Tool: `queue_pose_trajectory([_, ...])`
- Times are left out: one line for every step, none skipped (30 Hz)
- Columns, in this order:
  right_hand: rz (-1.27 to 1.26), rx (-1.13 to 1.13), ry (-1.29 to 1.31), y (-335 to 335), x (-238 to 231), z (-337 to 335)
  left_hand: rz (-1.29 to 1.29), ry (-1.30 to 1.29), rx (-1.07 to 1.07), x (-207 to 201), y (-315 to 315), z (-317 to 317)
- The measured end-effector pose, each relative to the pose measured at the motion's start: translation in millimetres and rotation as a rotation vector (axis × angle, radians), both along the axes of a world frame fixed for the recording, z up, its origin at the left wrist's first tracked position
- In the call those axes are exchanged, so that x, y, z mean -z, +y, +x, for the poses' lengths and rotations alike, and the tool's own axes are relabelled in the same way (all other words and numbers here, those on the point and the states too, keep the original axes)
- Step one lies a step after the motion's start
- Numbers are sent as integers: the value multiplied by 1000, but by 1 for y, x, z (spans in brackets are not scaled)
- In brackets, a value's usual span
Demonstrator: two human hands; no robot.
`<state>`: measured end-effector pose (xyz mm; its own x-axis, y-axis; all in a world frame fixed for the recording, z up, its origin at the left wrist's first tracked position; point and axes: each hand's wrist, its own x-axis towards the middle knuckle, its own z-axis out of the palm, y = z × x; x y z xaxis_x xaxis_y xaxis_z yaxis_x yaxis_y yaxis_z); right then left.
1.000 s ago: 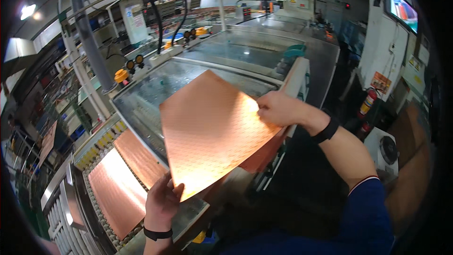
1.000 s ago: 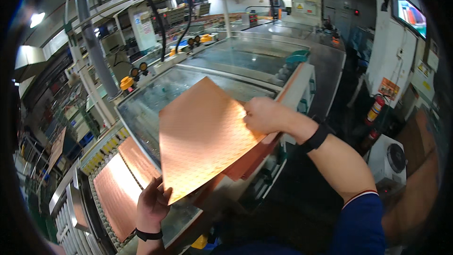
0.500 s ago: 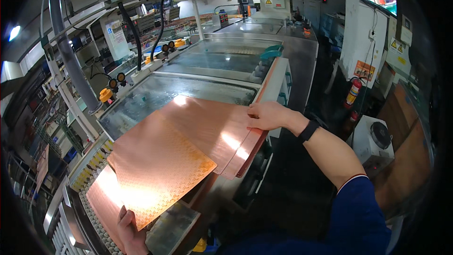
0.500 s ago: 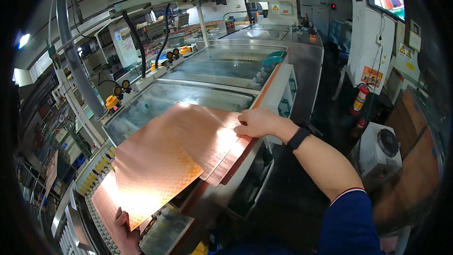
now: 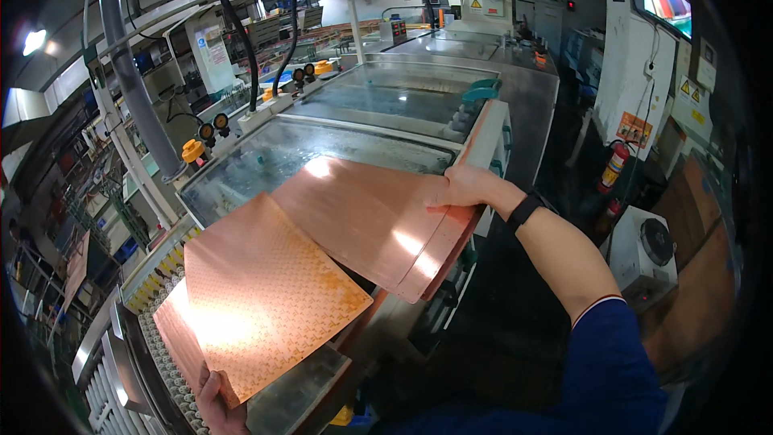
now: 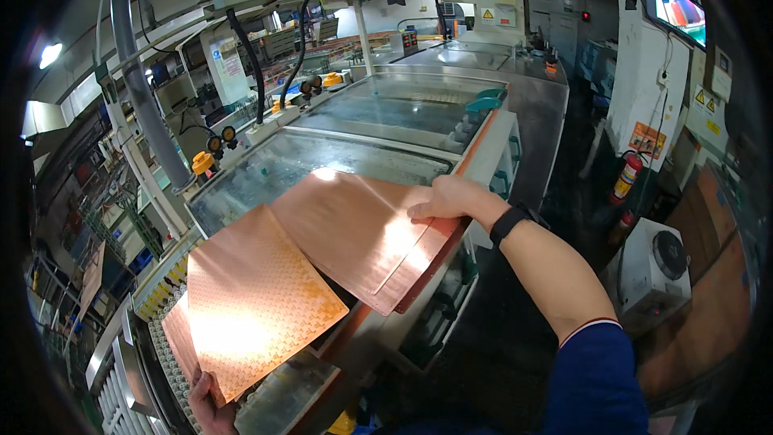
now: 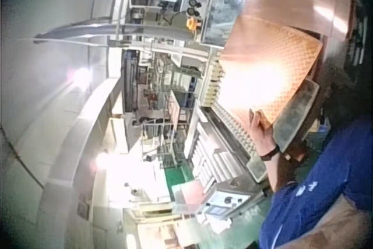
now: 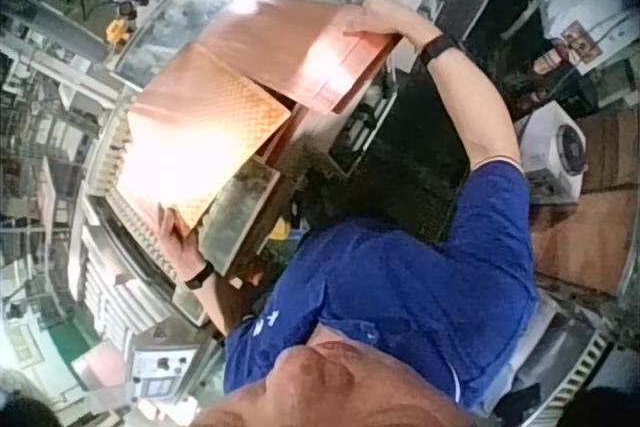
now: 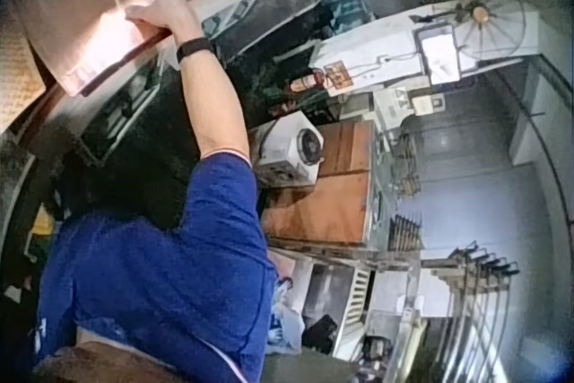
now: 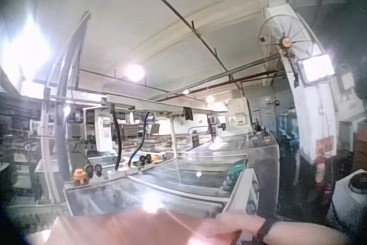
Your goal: Handling, inspecting, and stacking copper-coated and blue-colored circuit board panels in an industrial facility.
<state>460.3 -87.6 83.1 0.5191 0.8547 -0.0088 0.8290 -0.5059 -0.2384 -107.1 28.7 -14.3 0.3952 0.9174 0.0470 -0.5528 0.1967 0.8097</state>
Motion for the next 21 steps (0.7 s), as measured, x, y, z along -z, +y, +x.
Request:
queue_pose_trajectory([-4, 7, 3, 0, 0, 8, 14, 2, 24, -1, -1, 2])
queue_pose_trajectory([-2, 2, 18, 2, 4, 20, 9, 5, 32, 1, -1, -2])
queue_pose_trajectory([0, 2, 30, 0, 6, 30, -85, 45, -98, 5, 0, -10])
queue_pose_trajectory([-7, 9, 28, 0, 8, 40, -179, 85, -233, 5, -4, -12])
queue_pose_trajectory([26, 6, 53, -2, 11, 48, -187, 84, -224, 4, -5, -12])
queue_pose_trajectory([59, -7, 80, 0, 10, 47, -153, 38, -213, -4, -9, -8])
queue_pose_trajectory([104, -1, 125, -2, 9, 46, -119, -9, -201, -9, -11, -4])
queue_pose_trajectory([94, -1, 125, -4, 7, 47, -129, -8, -201, -8, -10, -1])
queue_pose_trajectory([102, 18, 107, -5, 1, 44, -27, 16, -107, -8, -7, 0])
queue_pose_trajectory([110, 37, 89, -8, -4, 41, 74, 40, -12, -8, -5, 0])
queue_pose_trajectory([108, 37, 76, -12, -9, 38, 75, 61, -35, -7, -6, -1])
queue_pose_trajectory([102, 41, 76, -15, -10, 39, 70, 61, -31, -7, -6, 1])
queue_pose_trajectory([97, 32, 33, -17, -10, 39, 75, 40, -22, -8, -5, 4])
queue_pose_trajectory([92, 22, -9, -20, -11, 40, 80, 20, -14, -8, -5, 6])
queue_pose_trajectory([44, 39, -29, -21, -15, 36, 76, 21, -11, -6, -5, 5])
queue_pose_trajectory([41, 42, -27, -22, -12, 39, 76, 29, -15, -4, -3, 3])
queue_pose_trajectory([30, 10, -39, -21, -7, 44, 76, 37, -20, -2, -1, 3])
queue_pose_trajectory([24, -28, -54, -17, -8, 45, 77, 34, -24, -2, -1, 4])
queue_pose_trajectory([26, -33, -57, -17, -8, 46, 76, 14, -7, -2, 0, 7])
queue_pose_trajectory([17, -41, -33, -17, -6, 45, 75, -7, 8, -2, 0, 10])
queue_pose_trajectory([10, -54, -10, -17, -7, 41, 81, -11, -4, -2, -1, 14])
